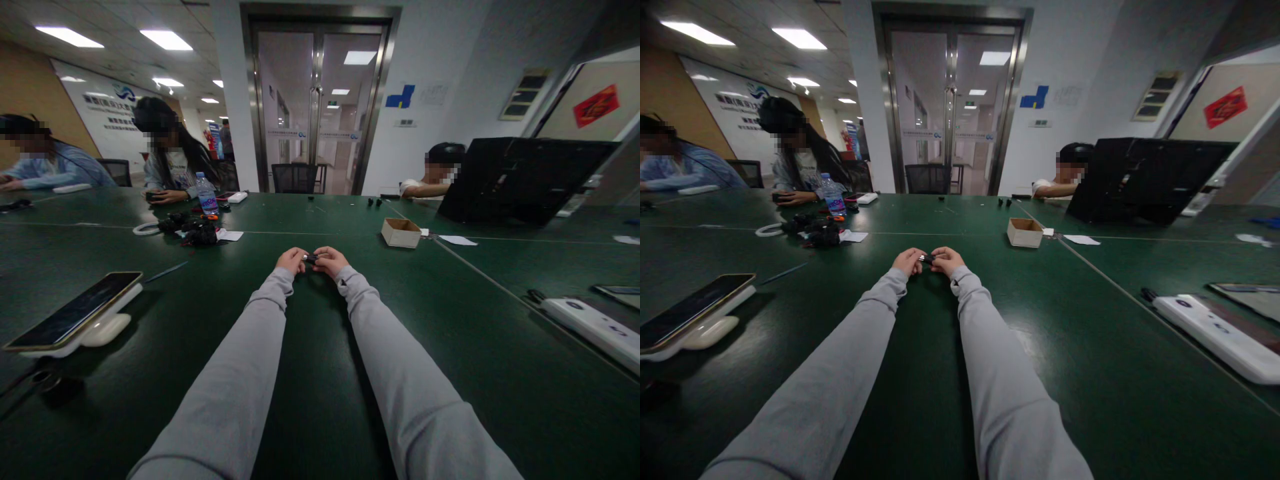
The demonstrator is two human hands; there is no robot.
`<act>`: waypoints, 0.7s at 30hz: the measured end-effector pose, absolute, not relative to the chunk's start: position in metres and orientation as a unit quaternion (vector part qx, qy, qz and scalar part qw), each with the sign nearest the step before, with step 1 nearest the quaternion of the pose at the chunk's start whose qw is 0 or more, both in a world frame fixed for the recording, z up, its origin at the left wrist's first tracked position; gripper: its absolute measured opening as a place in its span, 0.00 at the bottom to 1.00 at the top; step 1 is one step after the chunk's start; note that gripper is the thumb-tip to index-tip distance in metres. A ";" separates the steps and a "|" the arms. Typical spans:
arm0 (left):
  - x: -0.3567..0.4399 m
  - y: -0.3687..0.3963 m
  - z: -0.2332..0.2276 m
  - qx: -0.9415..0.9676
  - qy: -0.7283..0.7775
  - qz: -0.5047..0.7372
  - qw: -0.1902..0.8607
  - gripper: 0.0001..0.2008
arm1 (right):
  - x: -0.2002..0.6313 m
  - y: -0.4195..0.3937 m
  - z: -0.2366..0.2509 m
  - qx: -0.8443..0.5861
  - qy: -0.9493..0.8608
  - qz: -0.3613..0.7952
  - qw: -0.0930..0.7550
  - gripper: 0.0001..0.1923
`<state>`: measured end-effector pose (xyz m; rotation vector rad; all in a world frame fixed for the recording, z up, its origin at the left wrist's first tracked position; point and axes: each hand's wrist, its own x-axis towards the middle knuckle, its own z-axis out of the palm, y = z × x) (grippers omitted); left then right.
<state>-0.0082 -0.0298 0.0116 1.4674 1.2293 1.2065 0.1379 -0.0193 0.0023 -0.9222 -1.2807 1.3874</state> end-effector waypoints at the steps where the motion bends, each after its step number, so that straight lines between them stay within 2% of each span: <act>1: -0.008 -0.029 0.010 0.585 0.489 0.492 0.421 0.10 | 0.137 -0.018 0.001 -0.390 -0.548 0.558 0.486 0.14; 6: -0.011 -0.023 0.004 0.597 0.499 0.498 0.381 0.15 | 0.130 -0.015 -0.004 -0.447 -0.648 0.436 0.437 0.16; 9: -0.012 -0.021 0.000 0.624 0.520 0.466 0.349 0.18 | 0.129 -0.017 -0.001 -0.463 -0.659 0.414 0.424 0.17; 17: -0.005 -0.023 0.005 0.650 0.538 0.400 0.357 0.20 | 0.112 -0.035 0.012 -0.426 -0.562 0.569 0.422 0.22; 21: -0.013 -0.045 0.034 0.680 0.553 0.264 0.403 0.22 | 0.135 -0.046 0.016 -0.425 -0.578 0.578 0.388 0.24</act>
